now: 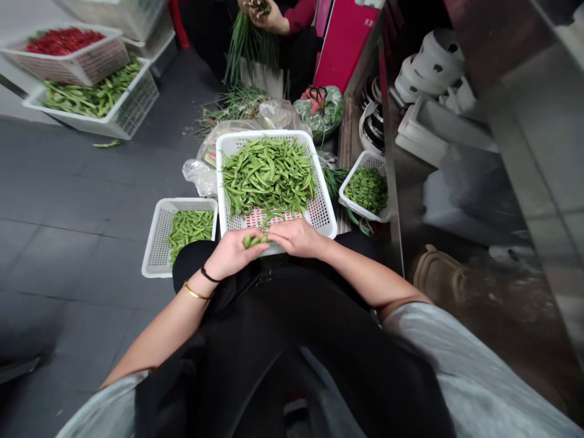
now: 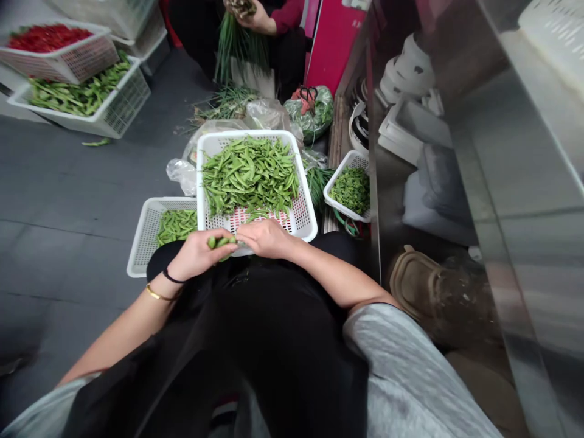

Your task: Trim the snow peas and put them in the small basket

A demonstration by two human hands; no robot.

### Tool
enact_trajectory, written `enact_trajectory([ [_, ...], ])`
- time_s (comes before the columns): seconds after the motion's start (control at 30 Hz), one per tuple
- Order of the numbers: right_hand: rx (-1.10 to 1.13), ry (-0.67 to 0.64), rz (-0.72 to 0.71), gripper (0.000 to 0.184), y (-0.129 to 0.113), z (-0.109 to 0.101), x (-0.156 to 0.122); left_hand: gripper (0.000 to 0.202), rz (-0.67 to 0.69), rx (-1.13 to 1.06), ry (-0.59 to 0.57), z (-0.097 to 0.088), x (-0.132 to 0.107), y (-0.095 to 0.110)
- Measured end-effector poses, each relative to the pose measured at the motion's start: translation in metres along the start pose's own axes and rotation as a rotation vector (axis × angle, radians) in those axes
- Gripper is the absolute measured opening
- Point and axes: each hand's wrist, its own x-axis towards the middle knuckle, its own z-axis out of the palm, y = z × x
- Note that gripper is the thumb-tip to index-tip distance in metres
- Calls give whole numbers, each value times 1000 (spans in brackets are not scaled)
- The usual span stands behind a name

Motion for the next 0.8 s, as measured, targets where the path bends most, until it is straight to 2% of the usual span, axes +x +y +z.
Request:
enact_trajectory([
  [0.07, 82, 110, 103, 34, 7, 1, 0, 23, -150, -343, 248, -1, 6, -8],
  [0.1, 104, 124, 156, 34, 13, 2, -1, 24, -205, -504, 365, -4, 9, -12],
  [0.13, 110, 106, 205, 34, 21, 3, -3, 25, -239, -645, 456, -9, 12, -17],
  [0.2, 91, -37, 278, 31, 41, 4, -5, 25, -262, -859, 520, -21, 14, -26],
  [0.3, 34, -424, 336, 16, 71, 10, -2, 25, -300, -1112, 406, -36, 14, -35],
  [0.37, -92, -577, 429, 29, 87, 19, 8, 22, -346, -1226, 315, -37, 14, -37],
  [0.47, -295, -571, 586, 29, 105, 37, 29, 14, -400, -1282, 239, -30, 13, -38],
  [0.53, -320, -583, 610, 26, 113, 47, 40, 24, -415, -1268, 199, -25, 14, -40],
  [0.6, -322, -594, 617, 23, 117, 49, 46, 24, -434, -1246, 144, -19, 13, -42],
  [0.7, -328, -561, 631, 24, 112, 38, 42, 24, -516, -1159, 84, -8, 14, -47],
  [0.8, -235, -499, 579, 31, 90, 18, 27, 35, -606, -937, 186, 8, 18, -50],
])
